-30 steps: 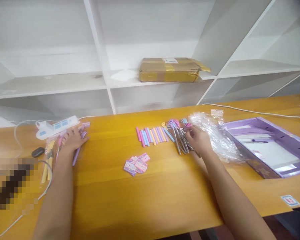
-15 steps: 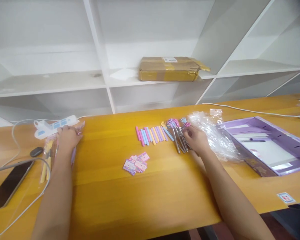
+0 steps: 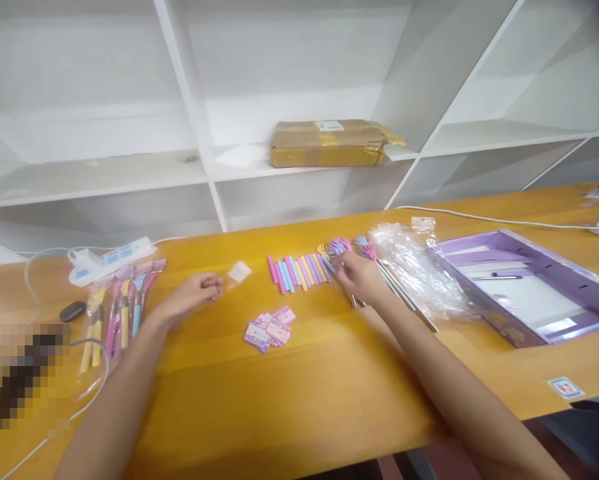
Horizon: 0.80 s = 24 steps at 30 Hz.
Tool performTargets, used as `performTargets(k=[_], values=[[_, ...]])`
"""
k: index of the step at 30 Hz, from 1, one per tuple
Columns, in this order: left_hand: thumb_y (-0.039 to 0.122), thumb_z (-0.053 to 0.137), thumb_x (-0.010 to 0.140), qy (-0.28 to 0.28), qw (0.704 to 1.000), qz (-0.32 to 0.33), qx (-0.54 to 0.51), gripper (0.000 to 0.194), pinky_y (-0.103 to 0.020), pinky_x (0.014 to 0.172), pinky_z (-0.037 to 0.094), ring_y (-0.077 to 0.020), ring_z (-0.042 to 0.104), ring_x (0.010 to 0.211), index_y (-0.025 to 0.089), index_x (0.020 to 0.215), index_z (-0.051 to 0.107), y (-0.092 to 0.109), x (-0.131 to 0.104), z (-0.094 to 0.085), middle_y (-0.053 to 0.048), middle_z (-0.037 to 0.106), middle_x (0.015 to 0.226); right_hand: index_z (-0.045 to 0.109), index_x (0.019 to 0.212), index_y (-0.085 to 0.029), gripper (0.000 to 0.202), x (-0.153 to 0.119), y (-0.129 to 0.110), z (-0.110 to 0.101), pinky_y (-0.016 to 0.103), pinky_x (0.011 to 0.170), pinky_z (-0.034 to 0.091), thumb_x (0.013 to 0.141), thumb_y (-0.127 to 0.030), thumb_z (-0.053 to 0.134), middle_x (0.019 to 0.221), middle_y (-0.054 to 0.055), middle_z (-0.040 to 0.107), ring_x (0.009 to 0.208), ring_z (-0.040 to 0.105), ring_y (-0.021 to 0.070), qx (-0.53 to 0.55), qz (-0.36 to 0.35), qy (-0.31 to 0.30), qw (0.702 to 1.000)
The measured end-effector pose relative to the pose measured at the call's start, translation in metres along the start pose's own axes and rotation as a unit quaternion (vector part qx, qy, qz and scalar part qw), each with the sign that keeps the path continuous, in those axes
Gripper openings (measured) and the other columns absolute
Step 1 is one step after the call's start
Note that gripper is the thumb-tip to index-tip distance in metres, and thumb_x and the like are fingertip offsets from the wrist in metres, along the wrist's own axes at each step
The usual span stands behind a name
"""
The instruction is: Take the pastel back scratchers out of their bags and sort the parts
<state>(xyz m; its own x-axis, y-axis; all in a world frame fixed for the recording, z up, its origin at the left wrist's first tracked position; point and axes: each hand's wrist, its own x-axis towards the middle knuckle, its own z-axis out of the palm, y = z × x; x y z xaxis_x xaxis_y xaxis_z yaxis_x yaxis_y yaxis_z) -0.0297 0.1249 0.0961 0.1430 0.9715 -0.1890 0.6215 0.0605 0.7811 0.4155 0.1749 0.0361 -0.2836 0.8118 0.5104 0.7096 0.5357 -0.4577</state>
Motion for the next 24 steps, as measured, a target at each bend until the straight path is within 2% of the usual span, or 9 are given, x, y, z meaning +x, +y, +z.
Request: performTargets(k=[2,4,6,9,14,17,19,21,24], values=[[0.034,0.063,0.080,-0.086,0.994,0.059,0.027,0.020,-0.029,0.070,0.039,-0.0179,0.052,0.075,0.022,0.076,0.047,0.001,-0.012,0.029,0.000,0.057,0.086,0.065,0.103,-0.024,0.016,-0.001,-0.029,0.019,0.035,0.080,0.052,0.101,-0.034,0.053,0.100,0.007,0.074,0.085,0.068,0.0224,0.060,-0.021,-0.057,0.996],[0.033,0.066,0.081,-0.139,0.984,0.105,0.048,0.028,-0.030,0.074,0.041,-0.0188,0.053,0.082,0.022,0.074,0.041,-0.001,-0.024,0.053,-0.003,0.061,0.098,0.060,0.121,-0.023,0.025,-0.007,-0.060,0.041,0.034,0.076,0.052,0.106,-0.041,0.050,0.102,0.006,0.073,0.081,0.066,0.0205,0.159,-0.015,-0.117,0.980],[0.032,0.066,0.086,-0.155,0.981,0.106,0.043,0.034,-0.032,0.080,0.042,-0.0210,0.056,0.090,0.023,0.075,0.035,-0.004,-0.037,0.069,-0.005,0.063,0.109,0.048,0.139,-0.023,0.041,-0.018,-0.087,0.061,0.032,0.068,0.050,0.108,-0.050,0.048,0.100,0.005,0.071,0.075,0.064,0.0186,0.271,0.000,-0.167,0.948],[0.034,0.072,0.087,-0.133,0.988,0.079,-0.003,0.042,-0.034,0.085,0.042,-0.0229,0.057,0.096,0.023,0.075,0.033,-0.006,-0.053,0.084,-0.007,0.065,0.112,0.038,0.147,-0.023,0.061,-0.036,-0.109,0.079,0.030,0.061,0.047,0.103,-0.060,0.057,0.098,0.003,0.067,0.068,0.060,0.0163,0.353,-0.002,-0.185,0.917],[0.052,0.077,0.089,-0.146,0.975,0.032,-0.163,0.051,-0.032,0.083,0.042,-0.0220,0.053,0.095,0.023,0.078,0.037,0.001,-0.070,0.098,-0.007,0.061,0.108,0.042,0.143,-0.024,0.057,-0.050,-0.106,0.086,0.031,0.062,0.046,0.100,-0.054,0.065,0.082,-0.001,0.063,0.065,0.057,0.0167,0.330,-0.031,-0.196,0.923],[0.056,0.070,0.095,-0.153,0.955,0.029,-0.251,0.050,-0.032,0.086,0.042,-0.0215,0.053,0.099,0.021,0.077,0.040,0.002,-0.072,0.108,-0.007,0.059,0.111,0.051,0.131,-0.024,0.049,-0.050,-0.100,0.088,0.032,0.068,0.051,0.100,-0.061,0.061,0.093,0.004,0.068,0.075,0.062,0.0184,0.342,-0.071,-0.195,0.917],[0.052,0.076,0.093,-0.152,0.933,0.029,-0.325,0.049,-0.029,0.081,0.043,-0.0185,0.053,0.092,0.020,0.078,0.042,-0.004,-0.071,0.116,-0.005,0.056,0.101,0.054,0.124,-0.023,0.050,-0.049,-0.097,0.089,0.035,0.075,0.053,0.100,-0.066,0.059,0.105,0.009,0.069,0.085,0.066,0.0208,0.351,-0.122,-0.186,0.909],[0.047,0.084,0.087,-0.156,0.905,0.022,-0.394,0.046,-0.026,0.072,0.042,-0.0141,0.050,0.078,0.021,0.087,0.046,-0.012,-0.069,0.126,0.000,0.052,0.090,0.055,0.122,-0.023,0.047,-0.048,-0.097,0.089,0.034,0.075,0.053,0.099,-0.063,0.062,0.105,0.009,0.069,0.084,0.066,0.0203,0.339,-0.138,-0.176,0.914],[0.042,0.087,0.086,-0.218,0.874,0.021,-0.435,0.047,-0.024,0.063,0.042,-0.0117,0.051,0.068,0.024,0.117,0.056,-0.024,-0.066,0.137,0.002,0.053,0.087,0.053,0.123,-0.023,0.042,-0.048,-0.099,0.089,0.029,0.062,0.049,0.095,-0.049,0.072,0.089,0.003,0.068,0.066,0.061,0.0156,0.310,-0.102,-0.183,0.927]])
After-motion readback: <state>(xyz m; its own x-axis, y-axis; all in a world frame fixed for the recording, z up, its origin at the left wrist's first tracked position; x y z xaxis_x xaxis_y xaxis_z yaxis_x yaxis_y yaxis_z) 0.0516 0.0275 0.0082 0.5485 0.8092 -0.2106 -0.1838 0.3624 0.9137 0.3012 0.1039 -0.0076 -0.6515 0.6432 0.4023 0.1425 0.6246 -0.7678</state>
